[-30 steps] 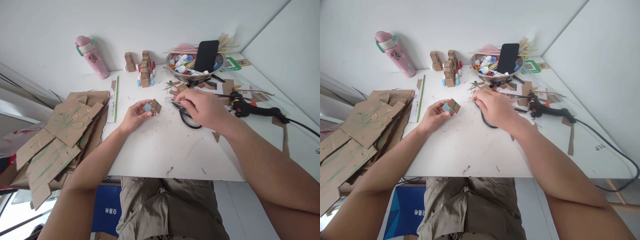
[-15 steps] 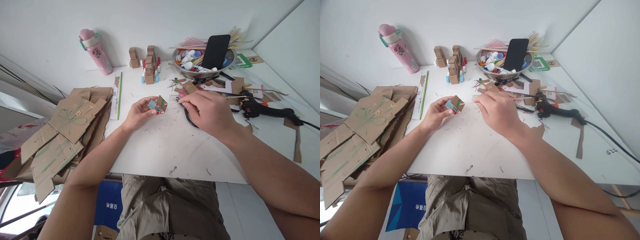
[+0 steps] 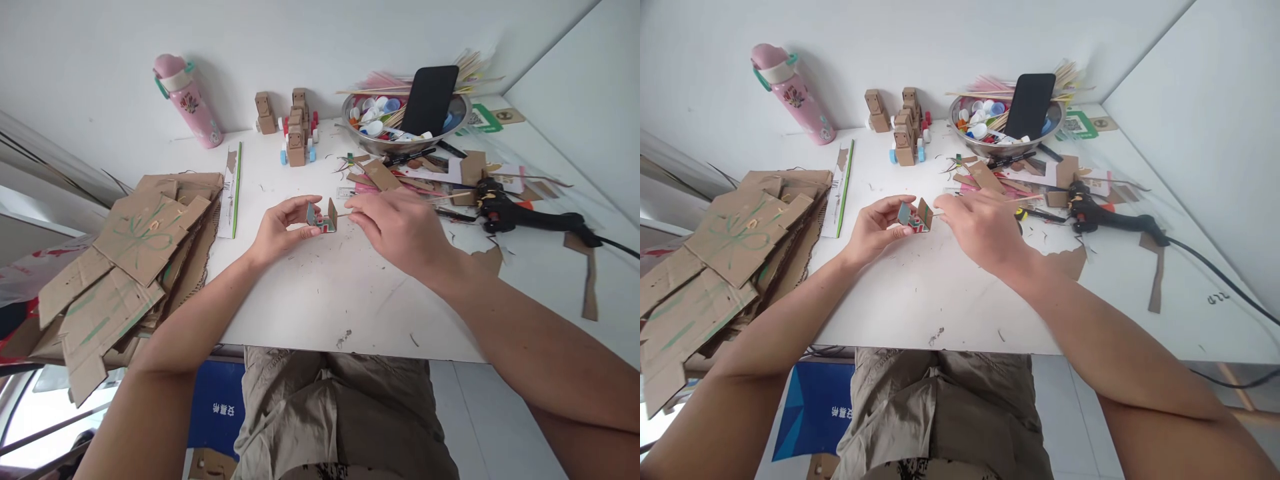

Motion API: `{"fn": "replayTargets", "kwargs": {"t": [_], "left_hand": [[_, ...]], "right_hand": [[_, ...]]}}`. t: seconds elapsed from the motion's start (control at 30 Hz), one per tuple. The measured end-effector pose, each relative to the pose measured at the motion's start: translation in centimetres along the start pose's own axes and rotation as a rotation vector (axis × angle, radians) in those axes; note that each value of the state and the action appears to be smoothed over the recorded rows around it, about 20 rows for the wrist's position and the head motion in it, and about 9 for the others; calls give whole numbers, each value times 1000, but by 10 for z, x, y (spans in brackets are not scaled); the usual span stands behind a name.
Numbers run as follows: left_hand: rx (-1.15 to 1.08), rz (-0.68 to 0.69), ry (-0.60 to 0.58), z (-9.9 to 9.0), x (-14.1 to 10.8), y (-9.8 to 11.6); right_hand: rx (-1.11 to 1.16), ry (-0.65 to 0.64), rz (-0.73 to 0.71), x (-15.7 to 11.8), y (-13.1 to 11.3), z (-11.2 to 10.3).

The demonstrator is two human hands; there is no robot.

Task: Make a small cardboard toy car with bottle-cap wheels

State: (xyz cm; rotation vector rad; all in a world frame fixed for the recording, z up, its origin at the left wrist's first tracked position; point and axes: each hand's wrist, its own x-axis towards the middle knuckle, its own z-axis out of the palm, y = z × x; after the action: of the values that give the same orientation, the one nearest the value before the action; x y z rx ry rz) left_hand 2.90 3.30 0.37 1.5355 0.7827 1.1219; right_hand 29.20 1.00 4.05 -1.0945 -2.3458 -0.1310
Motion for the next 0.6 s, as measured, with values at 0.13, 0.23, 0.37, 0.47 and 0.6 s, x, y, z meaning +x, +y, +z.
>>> {"fn": "replayTargets", "kwargs": {"t": [0.13, 0.23, 0.37, 0.47, 0.6], "left_hand": [[135, 29, 46, 2, -3, 1], [233, 46, 96, -1, -4, 0], [332, 101, 114, -4, -4, -3], [387, 168, 84, -3, -4, -5], [455, 230, 57, -2, -5, -7]], "right_hand": [[31, -4, 35, -1, -3, 4], [15, -21, 74, 2, 6, -3], [11, -148, 61, 9, 21, -14], [14, -181, 38, 11, 22, -12], [32, -158, 72, 6, 15, 1]]}}
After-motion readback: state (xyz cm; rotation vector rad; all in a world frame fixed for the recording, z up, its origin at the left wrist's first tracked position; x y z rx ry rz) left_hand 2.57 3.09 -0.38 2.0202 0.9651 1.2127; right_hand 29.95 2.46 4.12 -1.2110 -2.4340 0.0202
